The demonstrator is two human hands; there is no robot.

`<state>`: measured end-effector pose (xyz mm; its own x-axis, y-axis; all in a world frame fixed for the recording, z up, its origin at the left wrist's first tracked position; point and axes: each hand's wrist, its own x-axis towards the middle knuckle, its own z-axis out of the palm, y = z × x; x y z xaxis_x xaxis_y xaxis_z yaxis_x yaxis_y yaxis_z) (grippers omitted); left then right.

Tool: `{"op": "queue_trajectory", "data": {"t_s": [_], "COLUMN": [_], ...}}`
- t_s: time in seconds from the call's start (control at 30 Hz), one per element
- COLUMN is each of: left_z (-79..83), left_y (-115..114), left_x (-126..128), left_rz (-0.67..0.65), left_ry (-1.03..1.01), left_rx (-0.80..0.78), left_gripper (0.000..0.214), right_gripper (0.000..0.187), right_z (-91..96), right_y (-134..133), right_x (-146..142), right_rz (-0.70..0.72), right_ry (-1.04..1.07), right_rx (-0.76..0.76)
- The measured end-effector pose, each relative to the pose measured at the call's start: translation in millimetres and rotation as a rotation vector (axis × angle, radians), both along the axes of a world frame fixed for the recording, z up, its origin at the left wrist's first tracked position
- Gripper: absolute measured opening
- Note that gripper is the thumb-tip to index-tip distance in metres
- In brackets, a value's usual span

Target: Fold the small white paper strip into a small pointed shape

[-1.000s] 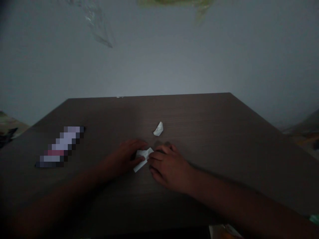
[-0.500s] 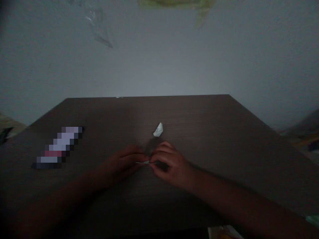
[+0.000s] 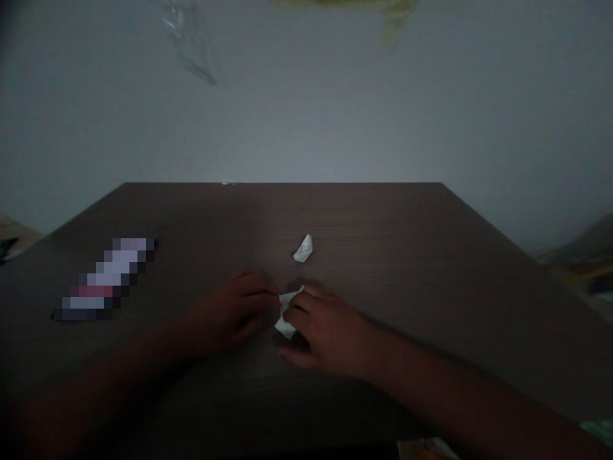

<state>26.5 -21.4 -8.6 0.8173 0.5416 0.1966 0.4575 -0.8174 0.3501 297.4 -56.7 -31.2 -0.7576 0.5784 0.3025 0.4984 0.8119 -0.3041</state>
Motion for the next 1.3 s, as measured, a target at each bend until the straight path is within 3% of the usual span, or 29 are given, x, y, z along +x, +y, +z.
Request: {"op": "queue_trajectory", "data": {"t_s": [0.1, 0.2, 0.37, 0.57, 0.97, 1.3], "left_z": [1.2, -2.4, -11.3, -16.4, -23.1, -20.1], "left_y": [-2.0, 0.2, 4.6, 1.4, 4.7, 5.4], "left_x": [3.3, 3.7, 0.4, 2.4, 5.9, 8.2], "left_rz": [-0.031, 0.008, 0.062, 0.053, 0.048, 0.058], "left_ry": [0.024, 0.053, 0.118, 0.068, 0.039, 0.045], "left_rx": [-0.045, -0.068, -0.051, -0.090, -0.035, -0.099], "left_gripper": [0.015, 0.026, 0.038, 0.044, 0.027, 0.036], "right_gripper": [0.024, 0.017, 0.025, 0.025, 0.015, 0.017], "right_z": [4.3, -0.7, -14.6, -13.9, -10.6, -17.1], "right_y": [-4.4, -3.1, 8.6, 14.0, 16.5, 20.8], "right_x": [0.4, 0.8, 4.4, 7.6, 6.1, 8.4], "right_rz": [-0.006, -0.044, -0.079, -0.066, -0.067, -0.249], "right_ry": [0.119, 0.254, 0.257, 0.104, 0.095, 0.177], "right_rx": [-0.188, -0.280, -0.178, -0.123, -0.044, -0.057]}}
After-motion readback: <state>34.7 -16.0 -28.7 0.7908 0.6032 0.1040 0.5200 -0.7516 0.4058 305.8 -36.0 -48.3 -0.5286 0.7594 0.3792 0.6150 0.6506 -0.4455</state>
